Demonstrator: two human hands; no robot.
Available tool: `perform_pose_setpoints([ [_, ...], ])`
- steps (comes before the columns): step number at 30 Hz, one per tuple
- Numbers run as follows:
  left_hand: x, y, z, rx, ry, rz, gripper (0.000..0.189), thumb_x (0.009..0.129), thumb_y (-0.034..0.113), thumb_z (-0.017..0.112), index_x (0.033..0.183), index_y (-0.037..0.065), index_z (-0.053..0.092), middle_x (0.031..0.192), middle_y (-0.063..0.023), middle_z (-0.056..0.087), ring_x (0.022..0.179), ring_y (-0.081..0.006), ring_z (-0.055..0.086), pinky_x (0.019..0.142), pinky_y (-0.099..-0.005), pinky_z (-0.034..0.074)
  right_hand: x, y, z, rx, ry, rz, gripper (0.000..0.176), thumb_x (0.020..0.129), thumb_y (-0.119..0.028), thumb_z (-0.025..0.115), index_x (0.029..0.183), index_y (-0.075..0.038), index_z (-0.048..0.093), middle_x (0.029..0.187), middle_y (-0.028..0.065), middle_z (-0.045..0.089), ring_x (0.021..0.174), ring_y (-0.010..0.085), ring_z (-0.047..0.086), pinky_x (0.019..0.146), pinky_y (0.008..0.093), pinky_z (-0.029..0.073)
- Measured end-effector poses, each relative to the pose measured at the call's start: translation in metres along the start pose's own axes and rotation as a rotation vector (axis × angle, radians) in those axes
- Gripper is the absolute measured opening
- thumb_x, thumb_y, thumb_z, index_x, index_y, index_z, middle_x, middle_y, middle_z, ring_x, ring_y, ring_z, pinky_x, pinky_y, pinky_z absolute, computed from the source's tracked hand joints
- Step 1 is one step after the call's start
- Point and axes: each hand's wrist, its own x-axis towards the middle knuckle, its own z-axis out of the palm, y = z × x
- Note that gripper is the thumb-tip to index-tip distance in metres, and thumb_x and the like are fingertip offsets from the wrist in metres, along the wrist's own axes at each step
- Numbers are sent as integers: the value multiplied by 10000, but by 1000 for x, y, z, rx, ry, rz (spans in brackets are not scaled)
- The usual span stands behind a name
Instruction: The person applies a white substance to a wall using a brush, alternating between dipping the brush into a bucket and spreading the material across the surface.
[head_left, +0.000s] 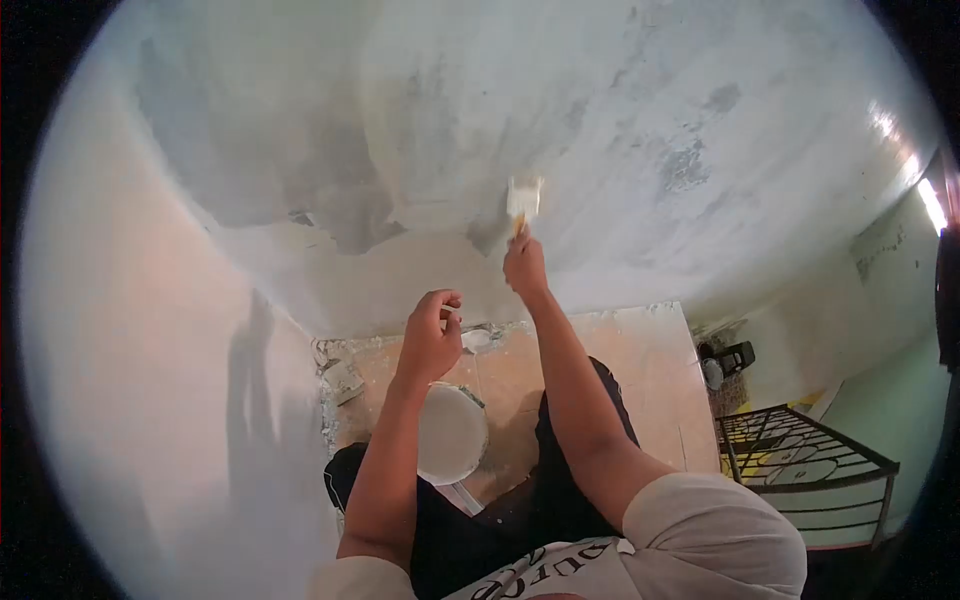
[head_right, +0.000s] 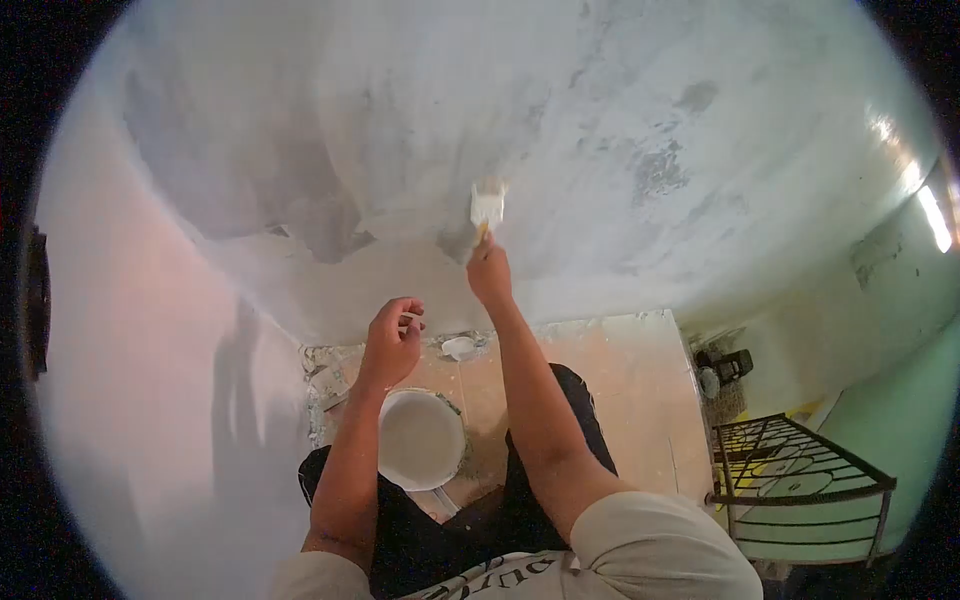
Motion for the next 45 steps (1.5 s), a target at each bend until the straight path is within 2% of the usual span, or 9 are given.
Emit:
perform_pose_setpoints([
  [4,-9,-14,-14,80,16,31,277,785,-53,500,1054,1,541,984,-156,587,814,-255,612,710,-331,500,-34,74,31,63,-185,528,563,953,-423,335,736,47,558,489,171,498,396,291,511,366,412,389],
  [8,-16,-22,-37,129,-76,-56,238,797,-21,505,1025,-6,570,959,-178,602,835,-292,610,727,-334,492,-51,130,48,-171,-212,473,535,947,-412,363,743,38,567,475,136,475,378,268,485,358,408,396],
  [15,-38,-59,-80,354,-154,-149,166,847,68,513,956,-16,607,922,-184,629,843,-285,614,752,-354,484,-79,72,56,-324,-1003,358,398,918,-357,431,914,8,590,453,22,367,349,137,334,328,323,281],
  [21,-59,-67,-114,461,-217,-293,184,838,85,509,965,-2,611,932,-180,631,836,-294,615,749,-357,479,-109,93,98,-543,-1611,702,245,828,-262,428,917,-69,549,495,-28,360,383,89,258,362,273,212],
  [28,-73,-74,-136,425,-272,-459,174,734,40,486,852,-11,603,929,-193,611,835,-344,591,729,-402,462,-200,182,154,-569,-1253,875,142,809,-193,430,727,-93,488,531,22,389,405,116,329,370,278,270],
  [30,-78,-84,-140,418,-249,-427,154,733,41,489,831,-5,600,913,-191,605,835,-346,592,721,-401,460,-223,234,166,-122,-960,1018,152,819,-150,443,685,-86,481,548,34,408,420,133,361,373,289,307],
  [34,-82,-82,-149,462,-315,-465,192,803,72,514,945,-13,609,909,-193,620,825,-312,606,740,-366,474,-249,281,187,118,-675,1265,169,873,-73,400,723,-66,478,587,25,438,451,120,391,378,243,317],
  [37,-86,-84,-150,449,-241,-460,194,801,79,520,942,-20,608,899,-194,616,826,-322,604,742,-374,472,-253,308,200,277,-627,1417,177,889,-85,399,737,-64,486,573,21,424,442,111,374,385,230,312],
  [45,-86,-77,-155,431,-268,-510,174,795,82,530,916,-19,604,919,-200,605,851,-332,596,754,-380,465,-260,321,213,177,-557,1274,198,925,-155,415,767,-70,500,556,11,405,407,103,320,358,235,264],
])
